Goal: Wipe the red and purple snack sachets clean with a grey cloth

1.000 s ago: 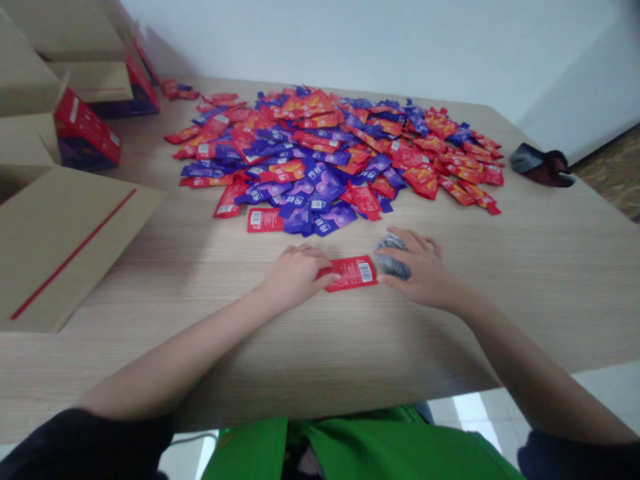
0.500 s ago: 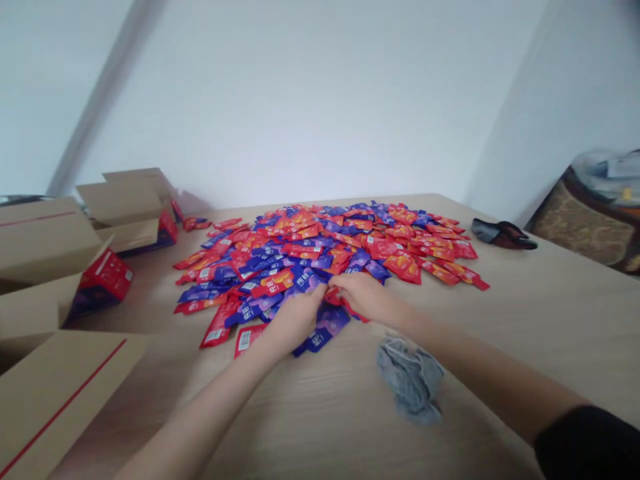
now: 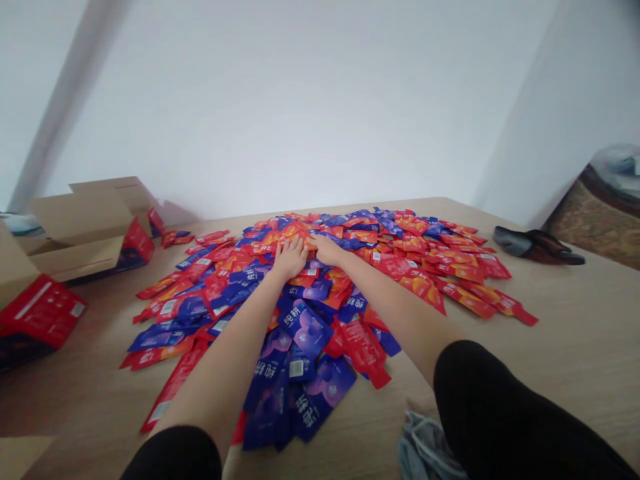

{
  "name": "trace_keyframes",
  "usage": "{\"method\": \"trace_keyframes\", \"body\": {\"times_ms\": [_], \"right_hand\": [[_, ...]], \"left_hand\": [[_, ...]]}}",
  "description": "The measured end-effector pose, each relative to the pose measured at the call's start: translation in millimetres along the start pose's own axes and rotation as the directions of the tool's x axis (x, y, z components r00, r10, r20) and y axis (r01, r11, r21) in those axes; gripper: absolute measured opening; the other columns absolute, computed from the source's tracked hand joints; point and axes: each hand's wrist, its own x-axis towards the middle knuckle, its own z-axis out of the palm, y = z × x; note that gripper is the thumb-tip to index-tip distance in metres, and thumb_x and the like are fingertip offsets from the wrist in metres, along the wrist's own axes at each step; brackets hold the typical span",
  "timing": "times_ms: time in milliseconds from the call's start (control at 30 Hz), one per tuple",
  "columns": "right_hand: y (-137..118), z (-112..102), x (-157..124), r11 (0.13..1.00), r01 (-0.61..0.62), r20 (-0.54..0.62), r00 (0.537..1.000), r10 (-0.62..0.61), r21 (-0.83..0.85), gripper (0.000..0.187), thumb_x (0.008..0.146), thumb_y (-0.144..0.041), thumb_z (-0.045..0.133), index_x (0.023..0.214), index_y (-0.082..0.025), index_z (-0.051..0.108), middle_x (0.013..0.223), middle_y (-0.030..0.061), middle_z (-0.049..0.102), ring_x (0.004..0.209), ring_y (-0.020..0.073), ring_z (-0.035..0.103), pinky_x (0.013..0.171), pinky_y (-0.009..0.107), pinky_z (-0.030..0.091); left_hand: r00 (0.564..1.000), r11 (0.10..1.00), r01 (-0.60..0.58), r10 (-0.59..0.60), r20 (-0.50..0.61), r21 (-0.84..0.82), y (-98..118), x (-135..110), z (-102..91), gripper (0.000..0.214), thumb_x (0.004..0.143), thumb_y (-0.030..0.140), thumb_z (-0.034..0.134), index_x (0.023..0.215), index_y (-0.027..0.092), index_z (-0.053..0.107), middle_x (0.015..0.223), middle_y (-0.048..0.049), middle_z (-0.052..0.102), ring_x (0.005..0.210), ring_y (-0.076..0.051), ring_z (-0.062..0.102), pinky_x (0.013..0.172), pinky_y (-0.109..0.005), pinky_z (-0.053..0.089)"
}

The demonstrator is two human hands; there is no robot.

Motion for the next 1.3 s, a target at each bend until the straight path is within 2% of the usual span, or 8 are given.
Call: {"method": "trace_keyframes", "body": {"times_ms": [200,333,500,700,833,967,1133,1300], "right_hand": [[69,-90,-88,0.975,-0.207,-0.019,0.978,0.206,-0.086,0.056,0.088,-0.001,0.038,0.142,-0.010,0.045,0.147,0.0138,0.047,0.132,0.0173,0.046,0.111,0.030,0.034],[122,-147,-208,0.894,-0.397,0.051,0.908,0.415,-0.208,0.031,0.087,-0.012,0.046,0.105,-0.014,0.070,0.111,0.0123,0.070,0.102,0.0210,0.063,0.092,0.032,0.047],[142,-138,-307,0.796,-0.490,0.076,0.834,0.547,-0.355,0.030,0.087,-0.028,0.058,0.106,-0.009,0.069,0.112,0.0203,0.067,0.104,0.0282,0.062,0.089,0.036,0.047],[129,-128,-321,0.781,-0.486,0.027,0.842,0.538,-0.392,0.043,0.091,-0.009,0.037,0.129,-0.010,0.058,0.123,0.0175,0.066,0.109,0.0246,0.064,0.092,0.034,0.047],[105,-143,-323,0.819,-0.436,0.030,0.877,0.480,-0.373,0.048,0.089,-0.005,0.037,0.129,-0.015,0.060,0.118,0.0137,0.070,0.100,0.0250,0.069,0.084,0.034,0.052],[57,-144,-315,0.950,-0.189,-0.020,0.982,0.190,-0.247,0.049,0.088,-0.003,0.038,0.128,-0.018,0.063,0.121,0.0100,0.070,0.103,0.0216,0.069,0.086,0.034,0.056],[-30,-130,-292,0.953,0.289,-0.047,0.955,-0.294,-0.085,0.050,0.086,0.001,0.040,0.129,-0.014,0.062,0.127,0.0106,0.067,0.118,0.0192,0.062,0.101,0.036,0.052],[-118,-99,-306,0.880,0.474,-0.028,0.880,-0.475,-0.014,0.046,0.093,-0.003,0.041,0.134,-0.013,0.057,0.136,0.0113,0.060,0.129,0.0195,0.054,0.108,0.039,0.047]], "left_hand": [[0.998,0.997,-0.056,0.055,-0.021,-0.050,14,-6,-8.7,0.041,0.094,0.036,0.060,0.131,0.019,0.054,0.137,-0.0112,0.052,0.121,-0.027,0.055,0.100,-0.052,0.047],[0.976,0.971,-0.216,0.213,-0.031,-0.108,77,-2,-20.9,0.033,0.096,0.021,0.046,0.125,0.017,0.063,0.134,-0.0118,0.057,0.124,-0.029,0.050,0.105,-0.049,0.039],[0.805,0.793,-0.570,0.591,0.043,-0.216,216,4,-16.7,0.032,0.092,0.021,0.047,0.110,0.026,0.073,0.114,-0.0034,0.068,0.108,-0.019,0.058,0.097,-0.031,0.044],[0.693,0.683,-0.695,0.719,0.041,-0.227,322,-10,-9.5,0.048,0.086,0.019,0.055,0.134,0.027,0.057,0.132,-0.0080,0.061,0.121,-0.025,0.054,0.097,-0.039,0.043],[0.698,0.700,-0.693,0.712,0.084,-0.172,305,-22,-25.4,0.030,0.088,0.012,0.050,0.107,0.020,0.072,0.098,-0.0095,0.074,0.097,-0.023,0.066,0.091,-0.037,0.043],[0.725,0.735,-0.668,0.678,0.119,-0.117,241,-62,-58.5,0.032,0.088,0.009,0.049,0.108,0.019,0.071,0.090,-0.0082,0.076,0.084,-0.020,0.069,0.077,-0.031,0.045],[0.813,0.815,-0.579,0.580,0.059,-0.029,147,-163,-113.5,0.032,0.090,0.005,0.048,0.112,0.017,0.068,0.103,-0.0070,0.076,0.079,-0.019,0.071,0.072,-0.032,0.045],[0.865,0.869,-0.489,0.495,-0.084,0.078,92,-290,-147.0,0.036,0.091,0.001,0.043,0.117,0.014,0.065,0.117,-0.0087,0.072,0.091,-0.019,0.071,0.075,-0.034,0.048]]}}
